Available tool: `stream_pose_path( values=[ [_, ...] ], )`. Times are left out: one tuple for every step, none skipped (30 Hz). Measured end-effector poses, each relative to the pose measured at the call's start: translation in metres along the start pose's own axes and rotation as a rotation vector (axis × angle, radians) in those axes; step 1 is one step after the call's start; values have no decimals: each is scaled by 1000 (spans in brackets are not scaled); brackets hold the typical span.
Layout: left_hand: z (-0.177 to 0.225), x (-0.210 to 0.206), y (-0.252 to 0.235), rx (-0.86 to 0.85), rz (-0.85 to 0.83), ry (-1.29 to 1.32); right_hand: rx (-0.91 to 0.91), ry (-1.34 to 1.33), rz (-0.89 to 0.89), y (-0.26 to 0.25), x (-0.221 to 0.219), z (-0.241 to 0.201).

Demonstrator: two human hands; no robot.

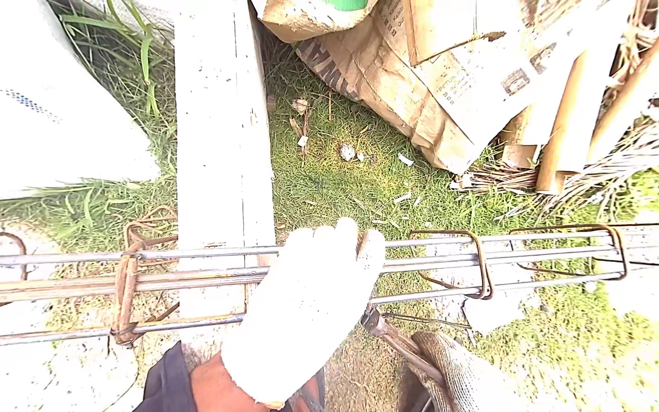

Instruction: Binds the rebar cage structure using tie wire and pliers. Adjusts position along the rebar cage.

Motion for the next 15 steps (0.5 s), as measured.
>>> stream_pose_path(
  values=[
    [0,0,1,1,0,-6,9,5,18,0,0,0],
    [0,-1,1,8,-5,-4,13,9,17,1,1,0],
    [0,-1,1,13,-2,-3,19,15,21,1,1,0],
    [0,-1,1,15,-1,-5,27,19,30,1,3,0],
    [0,-1,0,13,-8,-7,30,20,28,1,4,-2],
    [0,-2,-1,10,-20,-7,31,17,27,1,6,-4],
    [0,-2,-1,1,-20,-7,10,18,26,2,8,-5],
    [0,-1,-1,-6,-21,-12,-5,22,27,2,9,-7],
    [0,-1,-1,-7,-27,-11,-13,20,32,2,11,-8],
    [0,-1,-1,-8,-27,-12,-22,16,35,3,11,-9],
    [0,-1,-1,-6,-28,-17,-25,20,41,4,11,-9],
    [0,0,-1,-5,-18,-16,-32,26,34,4,11,-9],
    [0,0,0,-7,-9,-13,-47,29,15,5,12,-10],
    [1,1,0,-12,4,-14,-52,32,19,6,12,-11],
    [1,1,1,-14,7,-18,-61,38,25,7,12,-10]
  ],
)
Point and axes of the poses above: each hand's wrist, its own y-axis away from the middle knuckle, its own x-axis out of the back of the hand, z = x × y, the point moved 8 cm from there along -y, towards the middle knuckle, and after that the axes turned 2 degrees about x, right-handed, at the moved point
